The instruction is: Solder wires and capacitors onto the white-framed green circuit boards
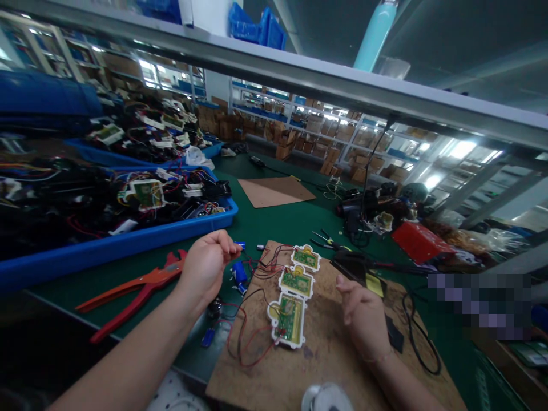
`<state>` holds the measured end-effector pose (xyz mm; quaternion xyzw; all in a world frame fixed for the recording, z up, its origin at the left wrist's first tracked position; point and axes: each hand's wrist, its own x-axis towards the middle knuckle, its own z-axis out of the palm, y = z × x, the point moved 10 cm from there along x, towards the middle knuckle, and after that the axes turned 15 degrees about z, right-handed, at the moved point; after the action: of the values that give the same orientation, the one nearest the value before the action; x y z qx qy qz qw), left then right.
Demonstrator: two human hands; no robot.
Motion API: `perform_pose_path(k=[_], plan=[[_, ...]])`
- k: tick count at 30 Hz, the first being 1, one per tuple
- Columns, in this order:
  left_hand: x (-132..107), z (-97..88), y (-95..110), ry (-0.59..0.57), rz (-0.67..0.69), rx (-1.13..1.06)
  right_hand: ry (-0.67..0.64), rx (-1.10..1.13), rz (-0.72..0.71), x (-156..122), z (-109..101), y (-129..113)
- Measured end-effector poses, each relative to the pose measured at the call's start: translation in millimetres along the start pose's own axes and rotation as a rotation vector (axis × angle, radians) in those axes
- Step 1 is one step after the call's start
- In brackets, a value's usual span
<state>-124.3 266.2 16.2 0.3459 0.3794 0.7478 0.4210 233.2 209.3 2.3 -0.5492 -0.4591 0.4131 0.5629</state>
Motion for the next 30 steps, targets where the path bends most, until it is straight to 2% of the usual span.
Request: perform_pose_path(k=[7, 11, 14, 18, 22, 25, 30], plan=[[-5.9, 17.2, 2.5, -0.140, 0.000, -0.001, 0.011, 0.066, -0.002, 1.2, 1.8, -2.8], [-9.1, 23.8, 8.3, -0.176, 0.037, -0.020, -0.028, 0.156, -0.012, 2.0, 5.6, -4.8], [-11.6, 23.9, 9.0, -0.169, 0.054, -0.010, -0.081, 0.276, 0.036, 7.2, 6.1, 1.1], [-15.0, 17.3, 5.2, -0.131, 0.070, 0.035, -0.174, 0.476, 0.169, 16.5, -1.1, 11.4], [-18.6, 9.6, 0.2, -0.100, 0.052, 0.088, -0.240, 0.635, 0.228, 21.0, -14.3, 8.3], [-19.8, 5.5, -1.0, -0.081, 0.038, 0.113, -0.282, 0.704, 0.247, 19.3, -17.1, 5.0], [-21.2, -0.6, -2.7, -0.053, 0.006, 0.147, -0.349, 0.747, 0.298, 13.9, -9.4, 9.1]])
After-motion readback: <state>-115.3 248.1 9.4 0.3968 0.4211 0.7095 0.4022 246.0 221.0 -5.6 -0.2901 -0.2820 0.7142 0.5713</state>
